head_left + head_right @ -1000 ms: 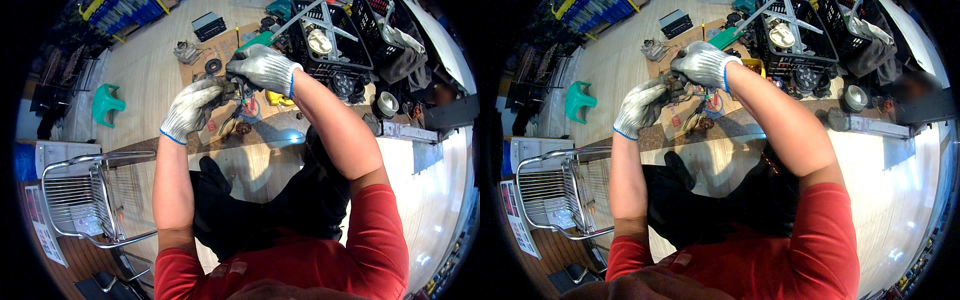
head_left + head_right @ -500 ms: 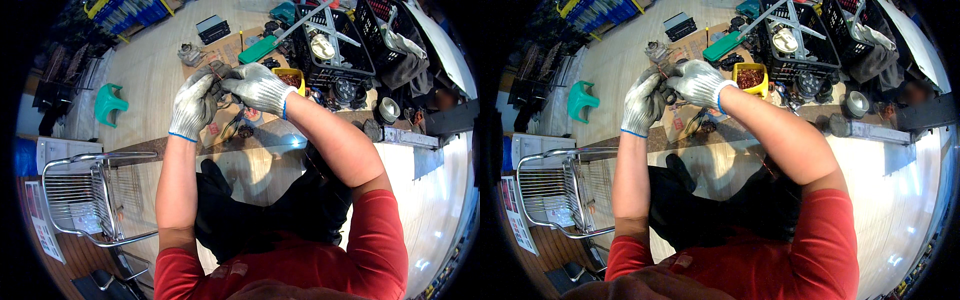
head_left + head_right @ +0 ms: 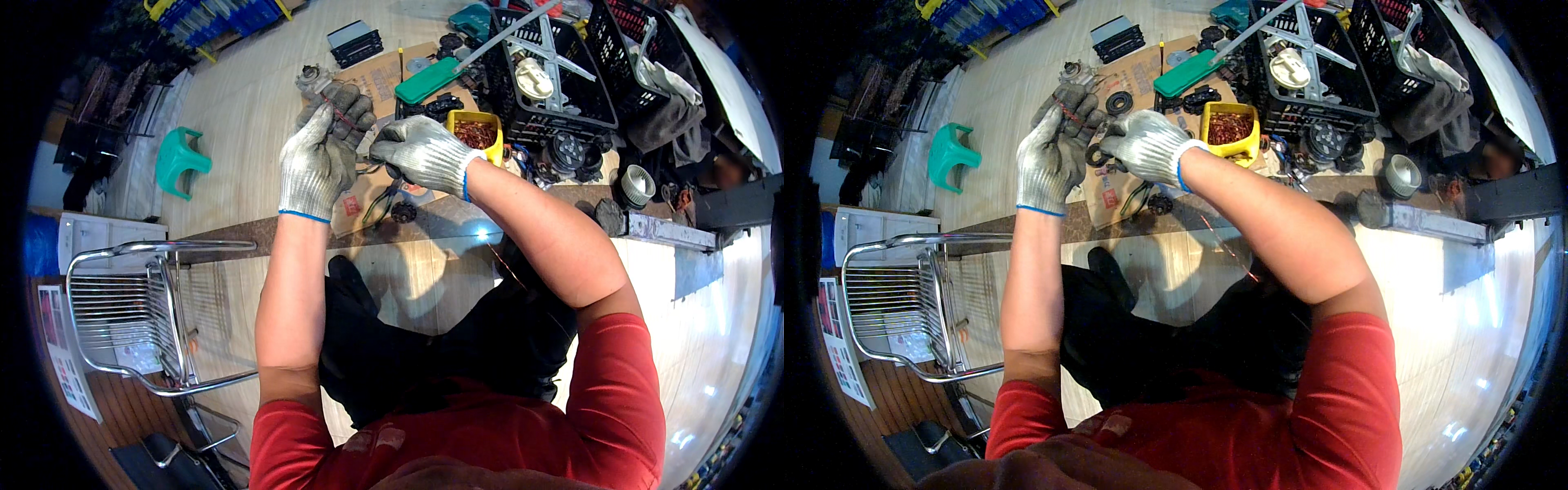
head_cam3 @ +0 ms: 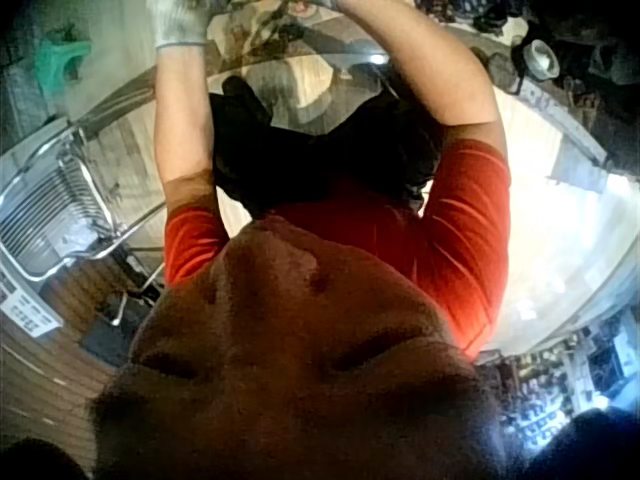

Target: The person, while sitting on the floor, works on an alternator by handling the internal copper winding and using a tool to manipulate wires and components.

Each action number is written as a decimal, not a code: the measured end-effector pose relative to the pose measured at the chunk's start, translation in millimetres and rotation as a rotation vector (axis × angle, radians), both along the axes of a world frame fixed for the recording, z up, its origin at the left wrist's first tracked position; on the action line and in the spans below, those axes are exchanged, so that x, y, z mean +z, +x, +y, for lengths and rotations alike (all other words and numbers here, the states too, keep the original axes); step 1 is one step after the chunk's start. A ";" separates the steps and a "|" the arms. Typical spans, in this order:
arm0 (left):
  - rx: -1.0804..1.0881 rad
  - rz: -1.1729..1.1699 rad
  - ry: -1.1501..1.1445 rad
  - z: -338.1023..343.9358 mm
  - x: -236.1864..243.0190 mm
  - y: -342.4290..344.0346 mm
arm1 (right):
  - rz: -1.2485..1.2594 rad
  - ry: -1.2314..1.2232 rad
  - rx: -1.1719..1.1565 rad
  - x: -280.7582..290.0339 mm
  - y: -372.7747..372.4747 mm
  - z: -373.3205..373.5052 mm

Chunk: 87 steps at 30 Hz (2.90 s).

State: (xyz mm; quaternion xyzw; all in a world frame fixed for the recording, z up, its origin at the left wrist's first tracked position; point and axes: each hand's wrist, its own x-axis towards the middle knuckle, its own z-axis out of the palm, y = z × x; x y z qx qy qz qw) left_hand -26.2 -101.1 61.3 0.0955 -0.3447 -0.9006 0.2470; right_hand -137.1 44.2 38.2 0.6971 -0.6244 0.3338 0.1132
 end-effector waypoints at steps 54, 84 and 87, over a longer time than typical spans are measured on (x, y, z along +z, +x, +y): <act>-0.084 0.097 0.148 -8.8 1.0 10.1 | -0.882 0.537 -0.200 29.4 5.8 -2.7; -0.230 -0.548 -0.840 2.6 -0.1 12.3 | 0.032 0.170 -0.131 31.8 -25.5 11.1; -0.091 -0.425 -0.624 4.4 -6.8 5.5 | -0.241 0.271 -0.176 32.9 -11.9 12.6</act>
